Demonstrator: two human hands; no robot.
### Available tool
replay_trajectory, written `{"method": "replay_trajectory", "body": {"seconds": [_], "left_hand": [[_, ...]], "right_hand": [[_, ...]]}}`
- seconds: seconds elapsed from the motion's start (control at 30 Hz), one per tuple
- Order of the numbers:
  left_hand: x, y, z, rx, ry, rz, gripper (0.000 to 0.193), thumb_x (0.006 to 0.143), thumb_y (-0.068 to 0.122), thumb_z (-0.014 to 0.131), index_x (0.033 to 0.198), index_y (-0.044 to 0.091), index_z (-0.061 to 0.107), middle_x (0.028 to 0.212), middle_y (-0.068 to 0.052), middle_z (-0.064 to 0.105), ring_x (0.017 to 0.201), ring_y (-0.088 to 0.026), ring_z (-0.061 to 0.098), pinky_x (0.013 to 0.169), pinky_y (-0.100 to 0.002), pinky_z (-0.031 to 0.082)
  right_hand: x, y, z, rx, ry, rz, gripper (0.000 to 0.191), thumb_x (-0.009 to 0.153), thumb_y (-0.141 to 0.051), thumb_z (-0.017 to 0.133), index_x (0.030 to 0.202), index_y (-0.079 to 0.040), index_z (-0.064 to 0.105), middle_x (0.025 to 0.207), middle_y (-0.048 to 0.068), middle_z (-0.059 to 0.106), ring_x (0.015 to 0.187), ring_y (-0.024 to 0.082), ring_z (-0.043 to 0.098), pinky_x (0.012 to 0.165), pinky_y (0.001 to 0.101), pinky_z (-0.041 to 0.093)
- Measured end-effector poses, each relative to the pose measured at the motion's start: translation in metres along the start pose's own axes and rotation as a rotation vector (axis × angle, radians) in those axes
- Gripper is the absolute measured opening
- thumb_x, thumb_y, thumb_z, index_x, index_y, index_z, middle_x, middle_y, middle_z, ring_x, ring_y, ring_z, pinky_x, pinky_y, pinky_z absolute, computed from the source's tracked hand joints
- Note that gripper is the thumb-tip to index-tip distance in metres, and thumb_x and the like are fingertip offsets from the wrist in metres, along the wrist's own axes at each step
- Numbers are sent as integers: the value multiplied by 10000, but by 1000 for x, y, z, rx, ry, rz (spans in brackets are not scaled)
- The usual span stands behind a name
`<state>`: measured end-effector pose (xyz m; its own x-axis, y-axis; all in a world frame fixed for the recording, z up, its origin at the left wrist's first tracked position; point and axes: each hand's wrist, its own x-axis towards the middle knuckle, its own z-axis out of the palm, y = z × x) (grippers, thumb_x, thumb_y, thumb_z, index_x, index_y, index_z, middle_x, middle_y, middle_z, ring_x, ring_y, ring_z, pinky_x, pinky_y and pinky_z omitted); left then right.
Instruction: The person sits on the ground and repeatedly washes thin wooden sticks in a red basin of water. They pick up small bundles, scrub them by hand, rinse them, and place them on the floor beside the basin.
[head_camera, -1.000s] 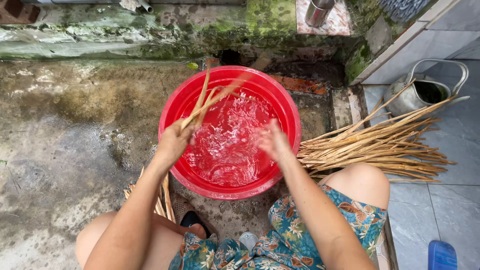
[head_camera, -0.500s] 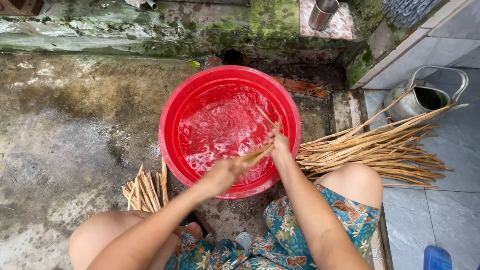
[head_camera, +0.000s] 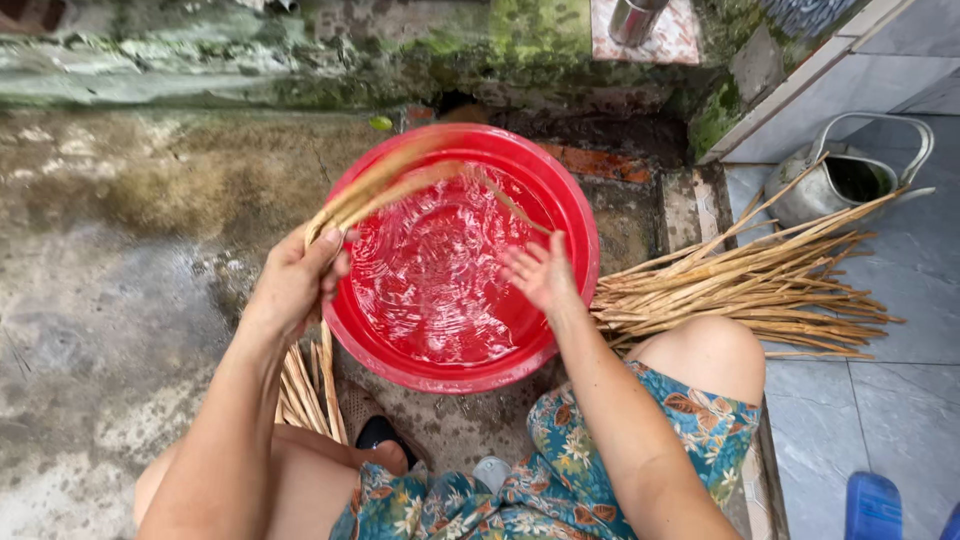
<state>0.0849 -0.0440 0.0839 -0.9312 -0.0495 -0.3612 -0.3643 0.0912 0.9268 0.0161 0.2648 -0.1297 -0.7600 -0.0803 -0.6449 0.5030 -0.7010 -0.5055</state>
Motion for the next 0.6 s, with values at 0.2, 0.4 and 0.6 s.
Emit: {"method": "replay_trajectory", "body": {"seconds": [0.2, 0.4, 0.6], "left_hand": [[21, -72, 70, 158, -327, -375, 223, 987, 234, 489, 1054, 157, 687, 661, -4, 560, 449, -98, 361, 368, -218, 309], [11, -126, 125, 615, -478, -260, 431, 1092, 353, 378, 1005, 68, 689, 680, -3, 495, 593, -125, 477, 615, -351, 454], [-37, -68, 117, 624, -624, -198, 404, 1052, 407, 452, 1041, 102, 716, 660, 8, 450, 585, -121, 429, 599, -338, 434]], "right_hand": [[-36, 57, 48, -223, -640, 137, 750, 939, -382, 623, 1535, -36, 327, 1229, 188, 647, 1122, 237, 681, 984, 368, 611], [2, 82, 21, -238, -284, 120, 318, 954, -162, 675, 1182, 45, 595, 776, 118, 670, 602, 184, 680, 540, 317, 606], [47, 18, -32, -51, 156, -157, 293, 1089, -258, 440, 1008, -26, 601, 592, -28, 477, 435, 86, 396, 419, 256, 458]]}}
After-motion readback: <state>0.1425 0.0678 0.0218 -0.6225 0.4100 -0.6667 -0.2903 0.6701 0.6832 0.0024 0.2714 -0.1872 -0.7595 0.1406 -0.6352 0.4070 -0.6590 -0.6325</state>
